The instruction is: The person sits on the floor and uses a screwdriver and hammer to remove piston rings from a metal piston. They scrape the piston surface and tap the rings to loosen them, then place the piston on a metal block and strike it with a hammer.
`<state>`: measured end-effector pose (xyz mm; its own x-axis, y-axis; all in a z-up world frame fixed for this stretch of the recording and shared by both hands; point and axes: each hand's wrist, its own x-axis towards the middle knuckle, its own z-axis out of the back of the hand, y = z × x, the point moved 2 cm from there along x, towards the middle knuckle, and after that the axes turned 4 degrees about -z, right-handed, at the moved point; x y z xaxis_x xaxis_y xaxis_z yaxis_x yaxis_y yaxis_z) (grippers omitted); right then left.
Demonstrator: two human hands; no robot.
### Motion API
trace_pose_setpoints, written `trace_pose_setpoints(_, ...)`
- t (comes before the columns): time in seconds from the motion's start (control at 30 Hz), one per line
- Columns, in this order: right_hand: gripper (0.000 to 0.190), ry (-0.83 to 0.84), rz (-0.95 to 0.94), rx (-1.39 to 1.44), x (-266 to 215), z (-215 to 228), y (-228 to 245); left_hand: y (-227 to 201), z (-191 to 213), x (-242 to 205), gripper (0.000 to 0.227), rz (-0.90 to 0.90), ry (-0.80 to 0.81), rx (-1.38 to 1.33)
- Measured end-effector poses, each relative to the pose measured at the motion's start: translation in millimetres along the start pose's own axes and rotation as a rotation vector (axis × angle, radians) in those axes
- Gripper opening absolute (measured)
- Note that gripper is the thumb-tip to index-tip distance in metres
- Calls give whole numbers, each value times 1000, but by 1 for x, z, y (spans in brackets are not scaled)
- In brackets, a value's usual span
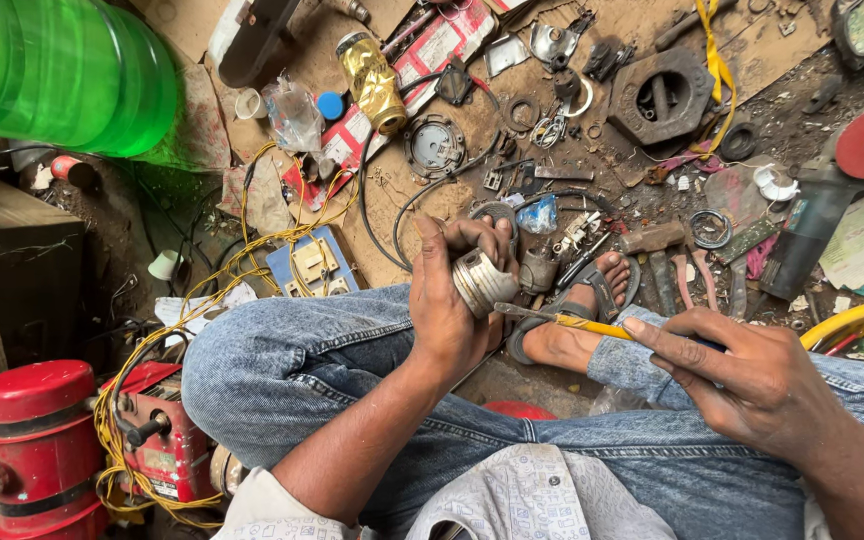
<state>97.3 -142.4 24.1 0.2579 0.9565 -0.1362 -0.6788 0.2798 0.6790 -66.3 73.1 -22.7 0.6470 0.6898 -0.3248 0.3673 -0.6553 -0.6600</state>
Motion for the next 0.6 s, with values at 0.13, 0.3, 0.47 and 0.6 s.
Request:
trace_pose_setpoints(0.13,64,23,-19,-14,1,-1,0,-1,-2,-1,67,76,-70,62)
trace_pose_setpoints(0.3,63,25,-6,-10,2,0,2,-5,-3,-1,72,2,-90,219)
trace_pose_setpoints(0.47,65,29,-11,12,3,0,1,-5,-5,1,70,-55,-39,201)
trace_pose_setpoints(0.6,65,30,-17,-11,2,-1,2,-6,-5,1,70,-108,-13,255)
